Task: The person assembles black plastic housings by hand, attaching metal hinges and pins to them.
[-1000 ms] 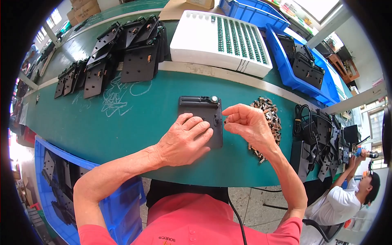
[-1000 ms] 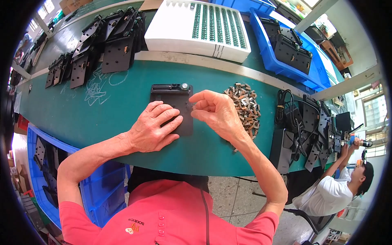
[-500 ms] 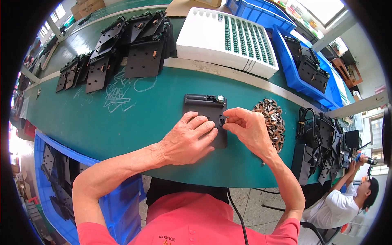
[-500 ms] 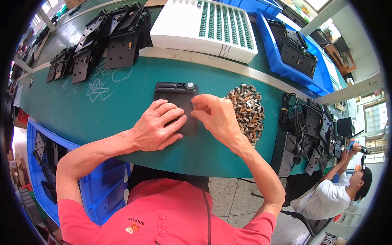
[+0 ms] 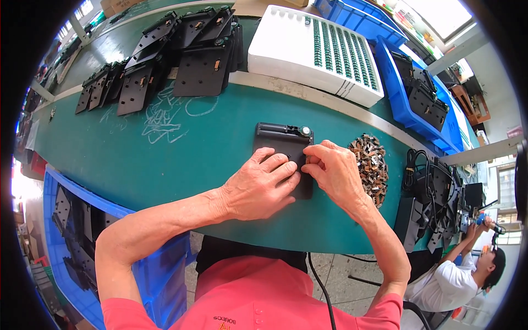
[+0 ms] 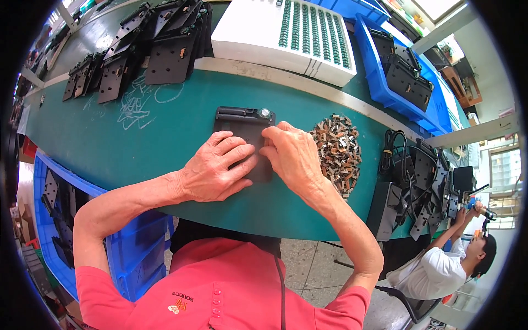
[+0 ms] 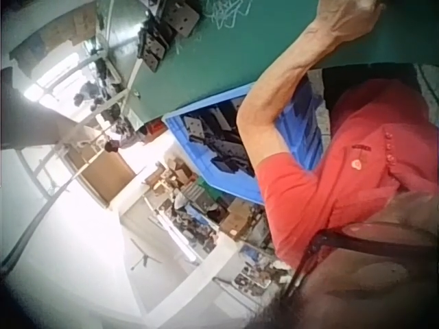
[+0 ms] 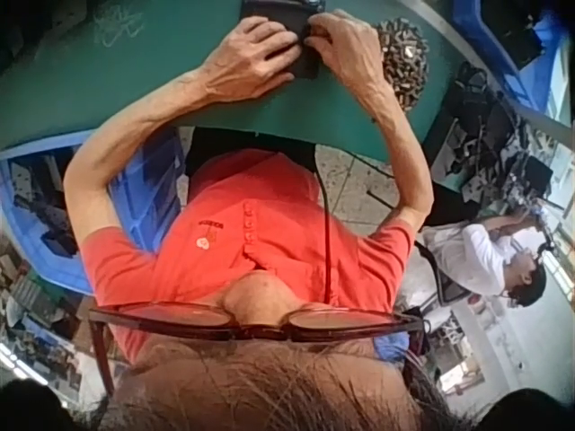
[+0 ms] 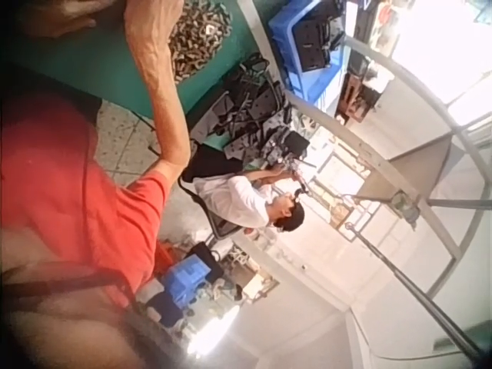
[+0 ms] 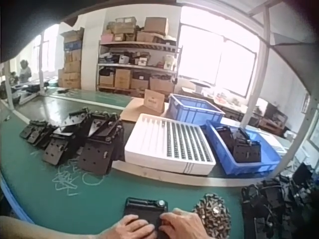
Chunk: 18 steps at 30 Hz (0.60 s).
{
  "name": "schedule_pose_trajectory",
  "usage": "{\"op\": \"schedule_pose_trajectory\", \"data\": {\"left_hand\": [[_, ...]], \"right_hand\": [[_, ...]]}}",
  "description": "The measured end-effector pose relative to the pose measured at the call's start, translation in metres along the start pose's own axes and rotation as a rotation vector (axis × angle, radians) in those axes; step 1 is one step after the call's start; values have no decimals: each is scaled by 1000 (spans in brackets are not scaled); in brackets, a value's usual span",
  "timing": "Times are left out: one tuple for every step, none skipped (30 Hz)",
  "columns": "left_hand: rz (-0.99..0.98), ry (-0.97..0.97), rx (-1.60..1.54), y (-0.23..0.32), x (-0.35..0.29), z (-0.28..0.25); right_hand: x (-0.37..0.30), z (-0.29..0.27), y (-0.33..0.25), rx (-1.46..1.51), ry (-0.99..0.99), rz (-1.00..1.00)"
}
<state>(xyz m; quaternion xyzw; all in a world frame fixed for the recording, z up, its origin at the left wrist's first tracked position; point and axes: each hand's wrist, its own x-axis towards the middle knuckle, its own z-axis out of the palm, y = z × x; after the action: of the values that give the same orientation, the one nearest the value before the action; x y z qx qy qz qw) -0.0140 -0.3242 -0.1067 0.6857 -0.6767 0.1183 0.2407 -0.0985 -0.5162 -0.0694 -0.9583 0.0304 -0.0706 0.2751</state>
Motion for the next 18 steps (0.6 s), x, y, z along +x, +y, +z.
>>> {"op": "schedule_pose_trajectory", "data": {"left_hand": [[0, 0, -1, 0, 0, 0], [-2, 0, -2, 0, 0, 0], [-1, 0, -2, 0, 0, 1], [0, 1, -2, 0, 0, 1], [-1, 0, -4, 0, 0, 1], [-2, -2, -2, 0, 0, 1], [-2, -5, 1, 0, 0, 1], [-2, -6, -1, 0, 0, 1], [-3, -5, -1, 0, 0, 1], [-3, -4, -1, 0, 0, 1], [-3, -5, -1, 0, 0, 1], [-5, -6, -3, 0, 0, 1], [-7, -7, -5, 0, -1, 1], [-7, -8, -6, 0, 0, 1], [-5, -6, -2, 0, 0, 0], [-4, -3, 2, 0, 0, 0], [-3, -4, 0, 0, 0, 0], [-3, -6, -1, 0, 0, 1]], "right_hand": [[0, 0, -1, -3, -3, 16], [0, 0, -1, -2, -5, 17], [0, 0, 0, 3, -3, 15], [0, 0, 0, 9, -1, 14], [-1, 0, 2, 9, -2, 15], [-2, 0, 3, 24, 1, 12], [-2, 1, 4, 39, 5, 9], [-3, 1, 4, 40, 5, 11], [-4, 0, 3, 47, 5, 19], [-4, 0, 2, 55, 5, 28], [-5, 0, 1, 56, 5, 29], [-5, 0, 0, 64, 18, 29], [-6, 0, 0, 72, 31, 29], [-6, 0, 1, 72, 31, 30], [-7, 1, 2, 70, 43, 9], [-7, 2, 3, 68, 55, -12], [-7, 2, 3, 68, 55, -11], [-7, 3, 4, 62, 63, -10]]}}
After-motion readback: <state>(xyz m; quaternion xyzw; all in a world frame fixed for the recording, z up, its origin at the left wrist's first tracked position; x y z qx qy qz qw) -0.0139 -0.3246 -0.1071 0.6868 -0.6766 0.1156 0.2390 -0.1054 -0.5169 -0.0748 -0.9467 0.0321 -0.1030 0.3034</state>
